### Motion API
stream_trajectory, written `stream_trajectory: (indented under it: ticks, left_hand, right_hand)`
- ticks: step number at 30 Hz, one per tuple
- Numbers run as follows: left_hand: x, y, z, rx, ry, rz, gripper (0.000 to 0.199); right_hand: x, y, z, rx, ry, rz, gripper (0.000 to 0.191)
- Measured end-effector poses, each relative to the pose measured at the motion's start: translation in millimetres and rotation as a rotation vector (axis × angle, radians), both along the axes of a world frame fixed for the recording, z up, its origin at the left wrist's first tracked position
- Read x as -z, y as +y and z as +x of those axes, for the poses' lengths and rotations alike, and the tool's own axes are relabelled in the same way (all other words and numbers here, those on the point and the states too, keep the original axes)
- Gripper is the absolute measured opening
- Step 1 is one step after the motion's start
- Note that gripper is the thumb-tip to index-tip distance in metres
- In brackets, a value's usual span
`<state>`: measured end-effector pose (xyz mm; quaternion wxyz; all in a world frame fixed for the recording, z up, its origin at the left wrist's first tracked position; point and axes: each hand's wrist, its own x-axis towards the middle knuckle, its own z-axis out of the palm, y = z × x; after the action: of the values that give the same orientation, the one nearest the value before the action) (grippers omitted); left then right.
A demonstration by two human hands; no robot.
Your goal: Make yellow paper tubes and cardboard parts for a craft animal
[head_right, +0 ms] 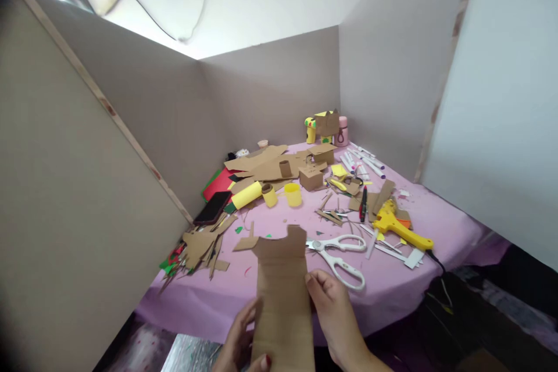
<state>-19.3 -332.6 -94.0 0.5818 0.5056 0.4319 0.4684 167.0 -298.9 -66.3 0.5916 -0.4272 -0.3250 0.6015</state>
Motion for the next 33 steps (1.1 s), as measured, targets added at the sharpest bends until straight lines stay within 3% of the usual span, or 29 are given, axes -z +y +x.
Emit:
stream_trajectory:
  ticks: [1,3,5,8,11,19,26,29,33]
  left_hand:
    - [-6.2,1.4,3.7,-0.041,0.012,0.03,0.075]
    - [-20.3,5.1,11.5,-0.187,0.192,0.117,0.059]
    - [-33.6,9.6,16.8,-0.227,0.323,0.049,0.051]
    - [-44.8,14.6,16.8,-0.153,0.29,-0.003,0.064]
    - [-46.4,15.0,12.0,-0.075,0.186,0.009,0.076]
    - [-49.8,15.8,2.8,0.073,0.216,0.029,0.074]
    - [-56.2,23.9,-1.5,0.205,0.295,0.046,0.073]
    - [-63.8,29.3,-5.0,0.209,0.391,0.116,0.075]
    - [-60.5,36.7,-21.8,0.041,0.487,0.087,0.089]
  right_hand:
    - [3.0,-2.7,-3.4,-0.018,-0.019,0.002,0.037]
    - [7.8,-7.7,-8.6,-0.055,-0.053,0.006,0.039]
    - [9.6,-10.5,-9.5,-0.106,-0.081,0.015,0.039]
    - [5.4,-8.7,-2.6,-0.215,-0.114,0.018,0.036]
    - [-4.1,-2.0,6.5,-0.274,-0.123,0.023,0.031]
    - [-10.7,6.1,6.1,-0.258,-0.053,-0.058,0.039]
    - [-9.8,-4.0,14.9,-0.477,-0.031,-0.043,0.038]
    - [-6.8,-5.1,15.9,-0.425,-0.037,-0.035,0.039]
    - [2.2,-4.4,13.8,-0.185,-0.061,-0.013,0.029]
